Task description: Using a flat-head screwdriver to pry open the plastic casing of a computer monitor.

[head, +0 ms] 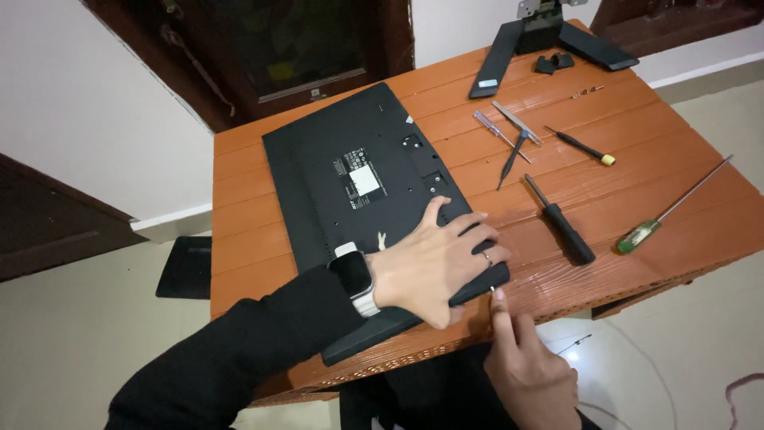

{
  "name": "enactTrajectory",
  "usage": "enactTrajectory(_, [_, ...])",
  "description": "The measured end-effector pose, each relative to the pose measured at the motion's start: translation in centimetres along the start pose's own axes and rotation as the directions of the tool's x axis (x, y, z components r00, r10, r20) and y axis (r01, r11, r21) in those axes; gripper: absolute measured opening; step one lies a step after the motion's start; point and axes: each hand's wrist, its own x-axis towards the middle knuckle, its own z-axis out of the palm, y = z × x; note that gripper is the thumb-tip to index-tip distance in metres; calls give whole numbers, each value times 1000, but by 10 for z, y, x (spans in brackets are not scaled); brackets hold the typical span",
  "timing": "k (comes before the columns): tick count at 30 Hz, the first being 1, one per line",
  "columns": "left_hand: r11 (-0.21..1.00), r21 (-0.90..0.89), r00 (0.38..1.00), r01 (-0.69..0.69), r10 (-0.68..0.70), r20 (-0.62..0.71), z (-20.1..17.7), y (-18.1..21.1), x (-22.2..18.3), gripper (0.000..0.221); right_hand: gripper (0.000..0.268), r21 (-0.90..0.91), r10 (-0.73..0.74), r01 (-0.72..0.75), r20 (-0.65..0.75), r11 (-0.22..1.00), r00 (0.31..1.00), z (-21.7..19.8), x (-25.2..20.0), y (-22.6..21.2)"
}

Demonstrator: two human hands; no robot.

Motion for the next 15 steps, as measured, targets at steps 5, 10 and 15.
enactTrajectory(5, [1000,11,1000,-3,3,-15,3,0,-3,79,43,294,189,-186,19,937,982,0,2,-4])
enactTrajectory(10, [1000,28,999,2,-1,-39,7,7,-9,75,10,490,466,-584,352,647,812,6,-15,-8])
enactTrajectory(15, [1000,-19,1000,-2,2,28,-9,24,-28,63,34,733,148,-100,0,673,989,-22,6,26])
